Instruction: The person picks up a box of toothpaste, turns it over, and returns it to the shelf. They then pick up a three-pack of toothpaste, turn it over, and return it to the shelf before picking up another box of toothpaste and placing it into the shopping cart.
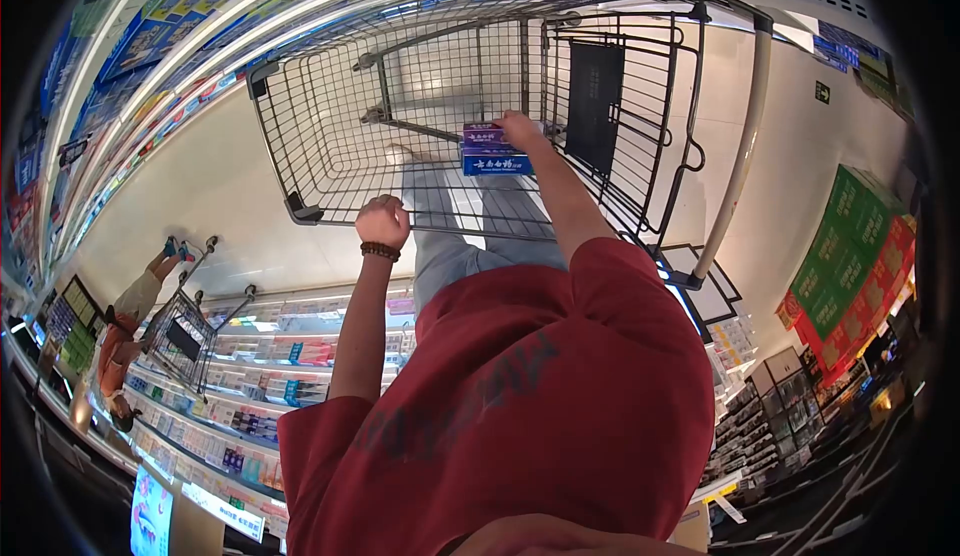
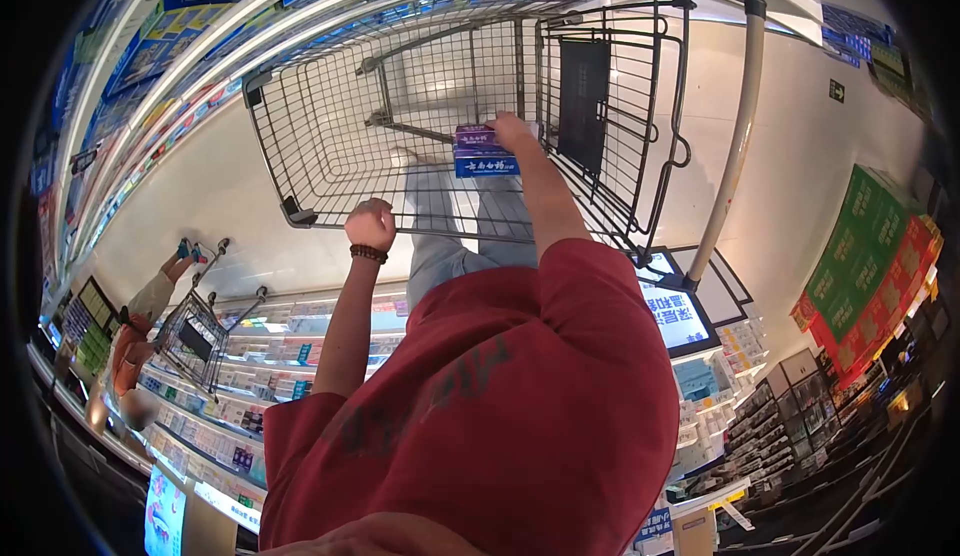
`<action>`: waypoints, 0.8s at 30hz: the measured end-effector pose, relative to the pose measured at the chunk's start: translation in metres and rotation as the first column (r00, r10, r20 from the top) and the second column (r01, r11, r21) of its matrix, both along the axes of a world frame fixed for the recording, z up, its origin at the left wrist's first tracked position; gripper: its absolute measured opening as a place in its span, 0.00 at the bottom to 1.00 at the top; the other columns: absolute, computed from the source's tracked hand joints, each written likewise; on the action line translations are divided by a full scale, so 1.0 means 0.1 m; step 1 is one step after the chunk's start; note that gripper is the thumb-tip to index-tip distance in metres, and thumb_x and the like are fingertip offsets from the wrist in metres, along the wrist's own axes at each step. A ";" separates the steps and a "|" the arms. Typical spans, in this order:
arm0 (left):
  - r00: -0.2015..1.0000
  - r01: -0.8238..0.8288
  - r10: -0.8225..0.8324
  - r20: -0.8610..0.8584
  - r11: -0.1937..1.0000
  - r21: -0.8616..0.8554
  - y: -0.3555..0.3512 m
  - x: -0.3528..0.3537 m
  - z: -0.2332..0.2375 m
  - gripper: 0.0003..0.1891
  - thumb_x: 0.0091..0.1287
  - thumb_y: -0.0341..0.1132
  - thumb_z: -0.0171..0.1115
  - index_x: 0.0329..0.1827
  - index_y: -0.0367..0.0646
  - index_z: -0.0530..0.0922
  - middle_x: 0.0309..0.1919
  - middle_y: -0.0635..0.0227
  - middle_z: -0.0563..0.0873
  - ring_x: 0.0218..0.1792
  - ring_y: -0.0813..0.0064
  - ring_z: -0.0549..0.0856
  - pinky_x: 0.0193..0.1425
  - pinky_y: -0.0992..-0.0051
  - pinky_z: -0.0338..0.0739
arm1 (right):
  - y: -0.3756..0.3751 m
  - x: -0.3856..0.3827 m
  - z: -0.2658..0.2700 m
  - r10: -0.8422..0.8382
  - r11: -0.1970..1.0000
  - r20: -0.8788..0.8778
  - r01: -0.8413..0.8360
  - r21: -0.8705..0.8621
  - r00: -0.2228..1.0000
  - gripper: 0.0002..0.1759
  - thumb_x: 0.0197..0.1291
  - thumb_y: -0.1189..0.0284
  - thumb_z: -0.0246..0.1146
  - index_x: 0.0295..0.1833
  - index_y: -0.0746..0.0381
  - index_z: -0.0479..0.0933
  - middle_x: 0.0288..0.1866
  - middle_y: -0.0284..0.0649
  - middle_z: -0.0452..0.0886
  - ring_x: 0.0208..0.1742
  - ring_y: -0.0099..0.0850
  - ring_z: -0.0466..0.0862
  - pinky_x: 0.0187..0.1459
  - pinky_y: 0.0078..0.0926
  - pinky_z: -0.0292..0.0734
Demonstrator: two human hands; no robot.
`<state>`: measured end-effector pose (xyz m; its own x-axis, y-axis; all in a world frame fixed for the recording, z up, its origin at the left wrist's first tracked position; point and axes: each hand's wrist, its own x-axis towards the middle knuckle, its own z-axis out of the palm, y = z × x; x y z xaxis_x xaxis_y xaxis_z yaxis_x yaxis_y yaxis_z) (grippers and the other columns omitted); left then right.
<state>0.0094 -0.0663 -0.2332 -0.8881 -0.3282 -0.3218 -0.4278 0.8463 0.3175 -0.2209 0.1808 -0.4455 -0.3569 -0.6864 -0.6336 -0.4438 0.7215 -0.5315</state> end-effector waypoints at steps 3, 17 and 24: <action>1.000 -0.010 0.010 0.007 1.000 0.004 0.01 -0.04 0.05 0.08 0.56 0.36 0.56 0.26 0.47 0.82 0.28 0.66 0.86 0.32 0.60 0.84 0.37 0.62 0.79 | 0.09 0.07 -0.11 0.001 1.000 -0.034 0.000 0.019 0.999 0.27 0.57 0.74 0.67 0.64 0.48 0.78 0.63 0.46 0.76 0.67 0.44 0.74 0.66 0.39 0.74; 1.000 0.000 0.000 0.000 1.000 0.019 -0.04 -0.03 -0.03 0.08 0.58 0.35 0.55 0.29 0.48 0.83 0.30 0.68 0.87 0.33 0.60 0.85 0.38 0.61 0.80 | 0.27 0.11 -0.41 0.004 0.998 -0.030 -0.001 0.071 1.000 0.26 0.60 0.75 0.63 0.66 0.54 0.74 0.59 0.45 0.82 0.59 0.46 0.82 0.59 0.42 0.78; 1.000 0.016 -0.015 -0.024 1.000 0.017 -0.04 -0.05 -0.02 0.09 0.59 0.36 0.54 0.29 0.48 0.83 0.29 0.66 0.86 0.33 0.58 0.84 0.38 0.60 0.79 | 0.30 0.12 -0.47 -0.004 1.000 -0.059 0.003 -0.012 0.998 0.25 0.62 0.74 0.61 0.66 0.53 0.74 0.60 0.43 0.82 0.59 0.45 0.82 0.58 0.43 0.79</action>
